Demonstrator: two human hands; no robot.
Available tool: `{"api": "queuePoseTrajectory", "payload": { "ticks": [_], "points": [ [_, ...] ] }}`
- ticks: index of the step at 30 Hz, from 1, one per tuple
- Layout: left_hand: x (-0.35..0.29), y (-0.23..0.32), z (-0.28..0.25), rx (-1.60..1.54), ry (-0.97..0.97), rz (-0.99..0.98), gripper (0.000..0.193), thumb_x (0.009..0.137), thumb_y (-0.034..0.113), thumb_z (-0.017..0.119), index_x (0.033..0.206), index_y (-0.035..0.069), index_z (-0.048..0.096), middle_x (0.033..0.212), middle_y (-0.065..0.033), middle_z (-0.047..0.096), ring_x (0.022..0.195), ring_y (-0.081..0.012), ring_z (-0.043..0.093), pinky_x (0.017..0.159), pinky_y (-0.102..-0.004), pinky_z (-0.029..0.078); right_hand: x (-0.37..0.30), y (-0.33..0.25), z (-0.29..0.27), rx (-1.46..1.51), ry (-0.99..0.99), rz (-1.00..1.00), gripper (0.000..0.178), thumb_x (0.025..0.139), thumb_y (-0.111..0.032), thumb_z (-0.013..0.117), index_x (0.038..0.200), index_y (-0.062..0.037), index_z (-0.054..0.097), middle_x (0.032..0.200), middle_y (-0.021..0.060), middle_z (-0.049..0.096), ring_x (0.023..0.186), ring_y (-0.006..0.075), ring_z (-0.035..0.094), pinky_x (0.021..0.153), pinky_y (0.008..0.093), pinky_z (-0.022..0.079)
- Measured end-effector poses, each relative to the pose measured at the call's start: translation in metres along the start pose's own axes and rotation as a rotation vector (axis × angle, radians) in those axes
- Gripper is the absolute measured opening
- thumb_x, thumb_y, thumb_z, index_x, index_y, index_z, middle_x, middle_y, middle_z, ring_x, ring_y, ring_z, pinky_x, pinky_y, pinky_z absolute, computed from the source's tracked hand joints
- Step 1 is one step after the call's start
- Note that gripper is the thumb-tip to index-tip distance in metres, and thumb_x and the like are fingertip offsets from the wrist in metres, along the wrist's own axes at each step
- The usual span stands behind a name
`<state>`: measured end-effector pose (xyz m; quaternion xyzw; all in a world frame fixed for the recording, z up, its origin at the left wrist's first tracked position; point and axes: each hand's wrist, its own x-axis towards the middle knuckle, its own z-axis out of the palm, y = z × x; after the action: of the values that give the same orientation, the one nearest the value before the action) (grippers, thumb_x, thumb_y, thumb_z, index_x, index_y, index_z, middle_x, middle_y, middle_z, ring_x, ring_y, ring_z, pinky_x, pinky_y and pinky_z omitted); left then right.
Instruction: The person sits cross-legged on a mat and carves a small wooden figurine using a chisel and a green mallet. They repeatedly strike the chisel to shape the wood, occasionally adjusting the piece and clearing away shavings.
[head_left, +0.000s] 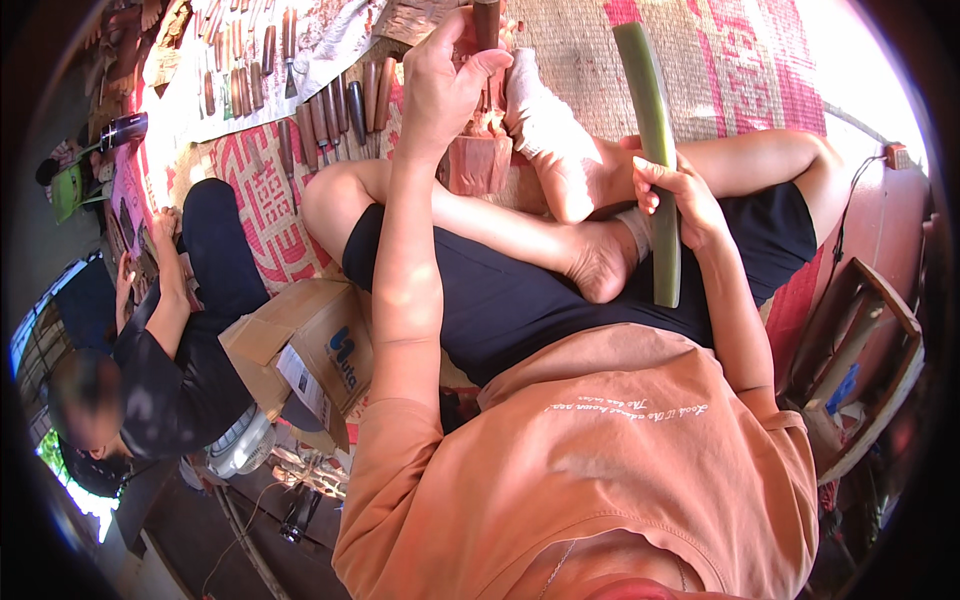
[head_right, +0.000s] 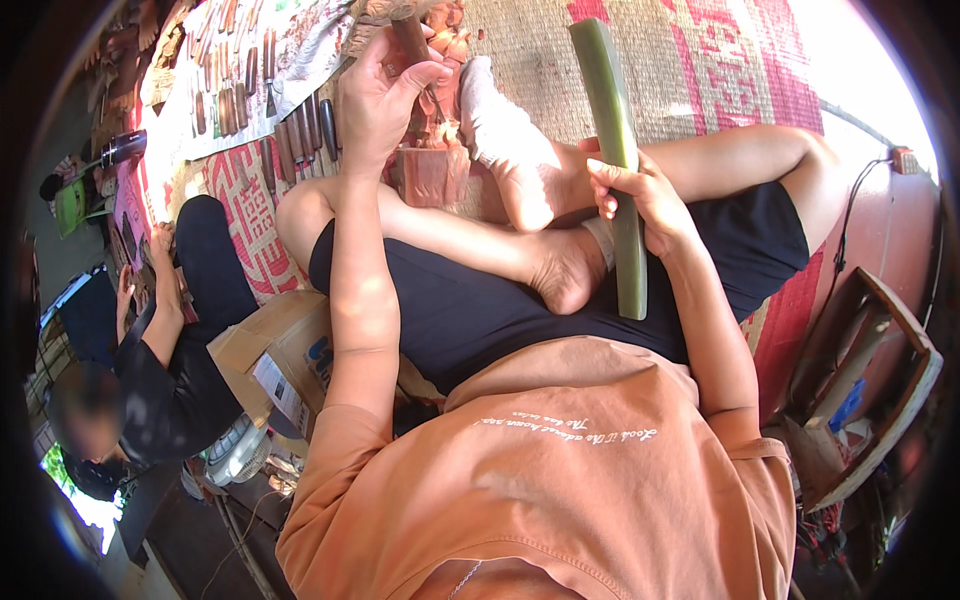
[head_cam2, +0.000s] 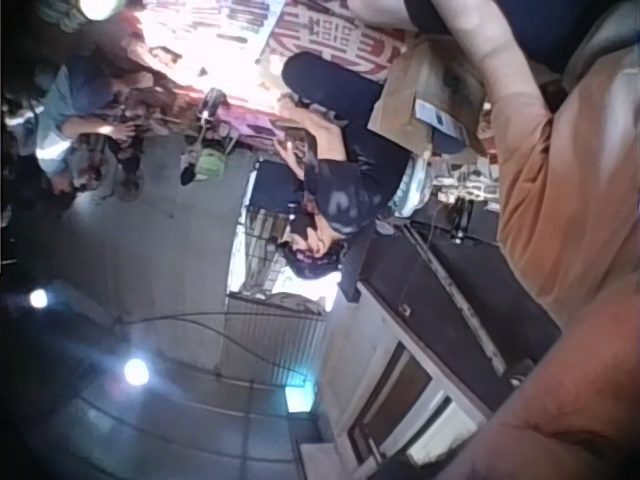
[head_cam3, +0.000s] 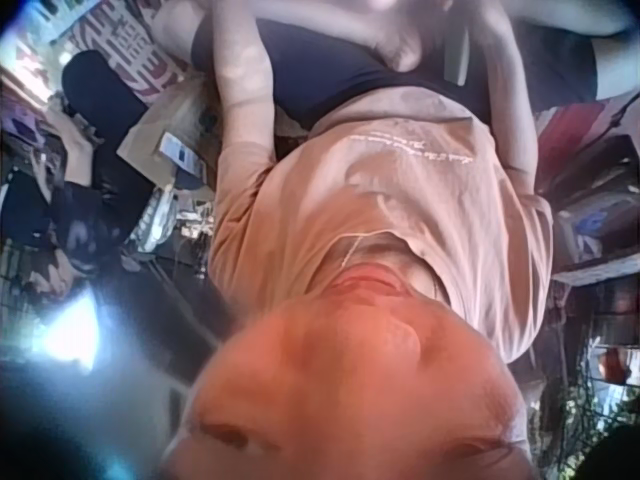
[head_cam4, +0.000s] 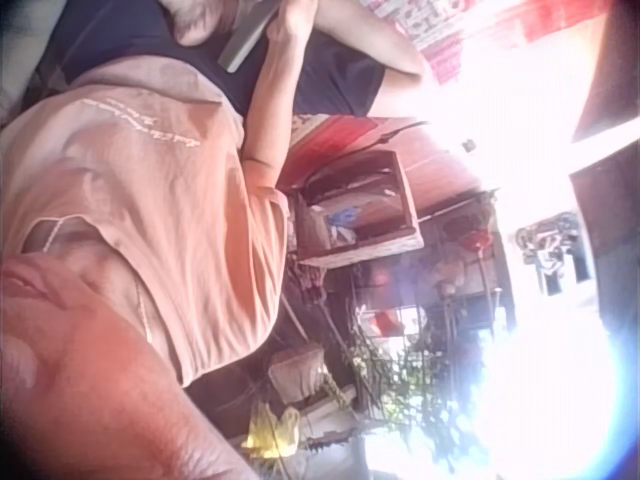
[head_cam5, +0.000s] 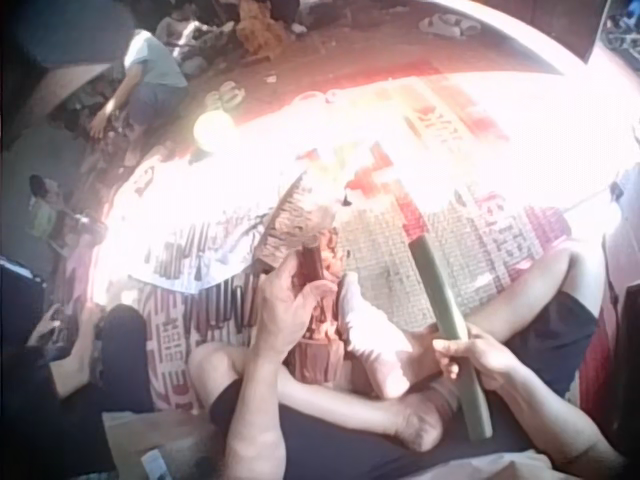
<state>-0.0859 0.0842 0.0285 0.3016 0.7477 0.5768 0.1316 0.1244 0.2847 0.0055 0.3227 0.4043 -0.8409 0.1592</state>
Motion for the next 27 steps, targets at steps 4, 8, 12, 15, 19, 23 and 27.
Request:
{"api": "queuePoseTrajectory", "payload": {
  "ticks": [4, 8, 12, 15, 19, 23, 27],
  "points": [
    [0.004, -0.011, -0.001, -0.065, -0.003, -0.027, 0.025, 0.088, 0.012, 0.068, 0.105, -0.003, 0.058, 0.086, -0.0077, 0.066, 0.076, -0.0135, 0.067, 0.067, -0.0233, 0.053, 0.001, 0.001, -0.001, 0.0, -0.009, -0.001, 0.037, 0.09, -0.012, 0.062, 0.122, -0.0004, 0.048, 0.072, -0.0014, 0.049, 0.056, 0.0055, 0.047, 0.053, 0.0193, 0.042],
    [0.01, -0.015, -0.003, -0.076, 0.027, -0.049, 0.023, 0.087, 0.004, 0.065, 0.107, -0.003, 0.056, 0.087, -0.0101, 0.066, 0.074, -0.0167, 0.068, 0.065, -0.0251, 0.054, 0.001, 0.002, -0.001, -0.009, -0.004, -0.011, 0.037, 0.09, -0.012, 0.062, 0.122, 0.0001, 0.048, 0.072, -0.0013, 0.05, 0.056, 0.0058, 0.047, 0.053, 0.0196, 0.042],
    [0.013, -0.005, -0.006, -0.066, 0.079, -0.166, 0.022, 0.085, -0.002, 0.063, 0.106, -0.004, 0.055, 0.086, -0.0103, 0.064, 0.073, -0.018, 0.068, 0.065, -0.0262, 0.053, 0.0, 0.001, -0.001, -0.001, -0.005, -0.008, 0.037, 0.089, -0.013, 0.063, 0.121, 0.0003, 0.049, 0.071, -0.0013, 0.05, 0.056, 0.006, 0.047, 0.053, 0.0198, 0.042],
    [0.017, -0.006, -0.007, -0.102, 0.075, -0.162, 0.022, 0.085, -0.004, 0.062, 0.105, -0.005, 0.055, 0.086, -0.0092, 0.063, 0.073, -0.0175, 0.067, 0.065, -0.0266, 0.053, 0.0, 0.0, 0.0, -0.004, -0.001, -0.008, 0.036, 0.089, -0.013, 0.063, 0.12, 0.0003, 0.049, 0.071, -0.0012, 0.05, 0.056, 0.0061, 0.047, 0.053, 0.0199, 0.042],
    [0.02, -0.014, -0.008, -0.201, 0.087, -0.188, 0.022, 0.084, -0.005, 0.063, 0.105, -0.005, 0.055, 0.087, -0.0087, 0.063, 0.075, -0.0156, 0.066, 0.066, -0.0262, 0.053, 0.0, 0.001, 0.0, -0.014, -0.006, -0.019, 0.035, 0.089, -0.013, 0.064, 0.119, 0.0003, 0.05, 0.07, -0.0009, 0.05, 0.056, 0.0064, 0.047, 0.052, 0.02, 0.042],
    [0.024, -0.017, -0.009, -0.028, 0.08, -0.149, 0.023, 0.083, -0.004, 0.064, 0.104, -0.004, 0.056, 0.09, -0.0083, 0.063, 0.077, -0.014, 0.064, 0.068, -0.0252, 0.053, 0.001, 0.001, 0.0, -0.01, -0.001, -0.024, 0.035, 0.089, -0.013, 0.064, 0.118, 0.0003, 0.05, 0.07, -0.0003, 0.049, 0.055, 0.0069, 0.047, 0.052, 0.0205, 0.042],
    [0.024, -0.027, -0.009, -0.085, 0.11, -0.148, 0.025, 0.082, -0.005, 0.065, 0.105, -0.004, 0.057, 0.092, -0.0081, 0.063, 0.078, -0.0137, 0.064, 0.068, -0.0248, 0.052, 0.001, 0.002, -0.001, -0.009, -0.004, -0.031, 0.034, 0.089, -0.013, 0.063, 0.118, 0.0002, 0.051, 0.069, -0.0001, 0.049, 0.055, 0.0071, 0.047, 0.052, 0.0208, 0.041]
  ]
}}
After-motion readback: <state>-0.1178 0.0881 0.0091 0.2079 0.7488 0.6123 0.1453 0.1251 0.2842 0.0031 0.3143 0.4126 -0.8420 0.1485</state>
